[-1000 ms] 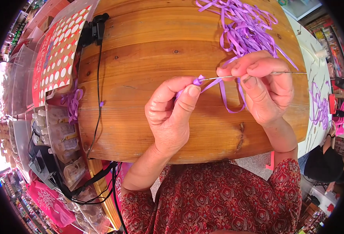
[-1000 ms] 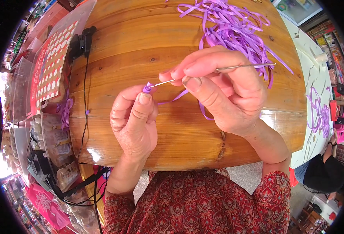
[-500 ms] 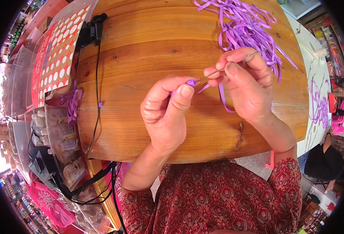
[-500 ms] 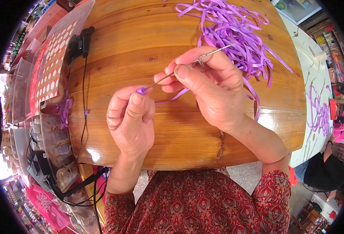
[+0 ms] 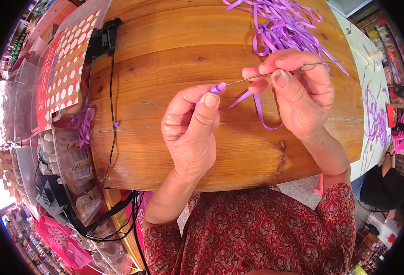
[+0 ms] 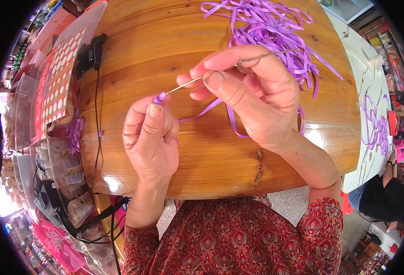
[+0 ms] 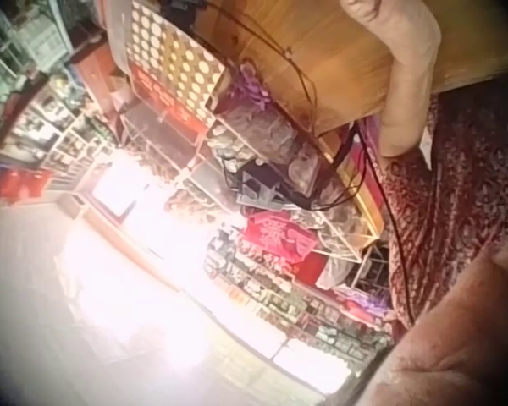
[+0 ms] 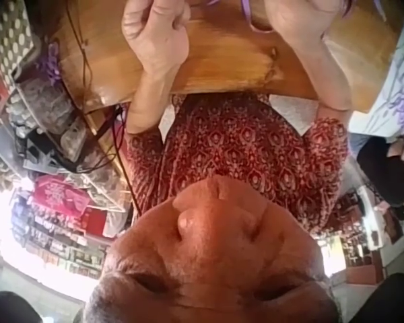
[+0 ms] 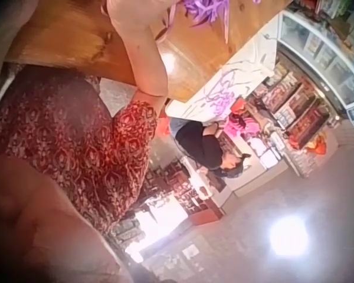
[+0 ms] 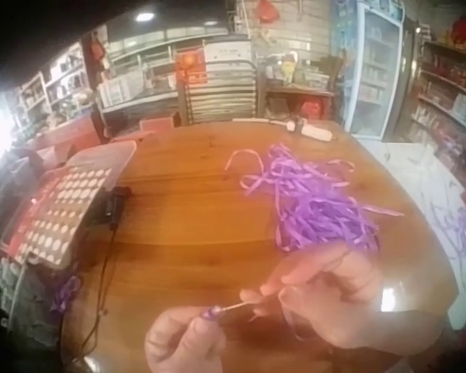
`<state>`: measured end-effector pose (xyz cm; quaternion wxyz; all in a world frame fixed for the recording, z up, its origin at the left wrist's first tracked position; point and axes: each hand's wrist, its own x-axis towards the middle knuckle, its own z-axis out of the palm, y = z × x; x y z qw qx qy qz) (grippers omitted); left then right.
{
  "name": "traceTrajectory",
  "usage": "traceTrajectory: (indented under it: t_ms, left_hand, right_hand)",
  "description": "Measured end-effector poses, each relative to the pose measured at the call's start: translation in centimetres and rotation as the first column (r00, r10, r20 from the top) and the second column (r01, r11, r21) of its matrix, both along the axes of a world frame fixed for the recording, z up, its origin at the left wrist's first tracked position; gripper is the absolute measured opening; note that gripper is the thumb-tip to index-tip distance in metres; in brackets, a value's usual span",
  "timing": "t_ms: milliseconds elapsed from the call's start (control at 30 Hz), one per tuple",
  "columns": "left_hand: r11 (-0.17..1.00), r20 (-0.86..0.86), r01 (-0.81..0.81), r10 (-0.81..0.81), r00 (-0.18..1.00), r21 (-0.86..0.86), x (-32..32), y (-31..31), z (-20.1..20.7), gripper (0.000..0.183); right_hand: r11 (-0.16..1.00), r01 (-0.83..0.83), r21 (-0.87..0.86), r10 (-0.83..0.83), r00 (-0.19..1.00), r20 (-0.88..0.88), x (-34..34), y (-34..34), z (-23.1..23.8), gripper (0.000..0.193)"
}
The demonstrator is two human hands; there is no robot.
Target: The person threads a purple ribbon through a small purple bead using a needle and then ties a knot in the ribbon by hand. They repeat this process multiple times, sliding the beads along the ribbons and tightening the knots.
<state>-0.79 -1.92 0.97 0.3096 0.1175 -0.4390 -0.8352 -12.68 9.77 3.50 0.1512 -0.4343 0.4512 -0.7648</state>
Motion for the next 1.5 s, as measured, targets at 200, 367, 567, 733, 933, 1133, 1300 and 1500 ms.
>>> traceTrajectory:
  t_ms: [200,367,567,733,933,1133,1300,1500]
  left_hand:
    - [1.0,-0.027,0.013,-0.012,1.0,0.021,0.2,0.0,0.0,0.014]
    - [0.998,-0.068,0.025,-0.02,0.997,0.06,0.1,-0.1,-0.2,0.013]
    - [0.999,-0.034,0.018,-0.017,0.999,0.032,0.2,0.0,-0.1,0.013]
    - [0.999,-0.035,0.019,-0.018,0.999,0.039,0.1,0.1,-0.2,0.014]
    - [0.999,-0.048,0.037,-0.036,0.998,0.024,0.1,0.0,-0.3,0.014]
    - [1.0,-0.02,-0.007,0.007,1.0,0.0,0.3,0.2,-0.5,0.011]
    - [0.999,-0.006,0.026,-0.026,1.0,0.028,0.2,0.4,-0.4,0.012]
    - [0.996,-0.011,0.089,-0.089,0.996,0.012,0.2,0.3,-0.6,0.011]
  right_hand:
    - [1.0,0.019,0.016,-0.017,0.995,-0.095,0.1,-0.1,-0.2,0.014]
    - [0.999,0.037,0.016,-0.035,0.994,-0.1,0.0,0.0,-0.1,0.014]
    - [0.998,0.058,0.003,-0.057,0.991,-0.123,0.2,-0.1,0.0,0.014]
    - [0.998,0.051,0.024,-0.048,0.99,-0.135,0.2,-0.2,-0.1,0.014]
    - [0.998,0.044,0.047,-0.036,0.987,-0.156,0.3,-0.1,0.0,0.014]
    - [0.995,0.049,0.087,-0.027,0.971,-0.238,0.5,0.0,0.7,0.016]
    - [0.991,0.025,0.134,0.003,0.978,-0.208,-0.2,0.3,1.5,0.016]
    - [0.982,-0.027,0.185,0.031,0.999,-0.018,-0.7,0.7,2.3,0.013]
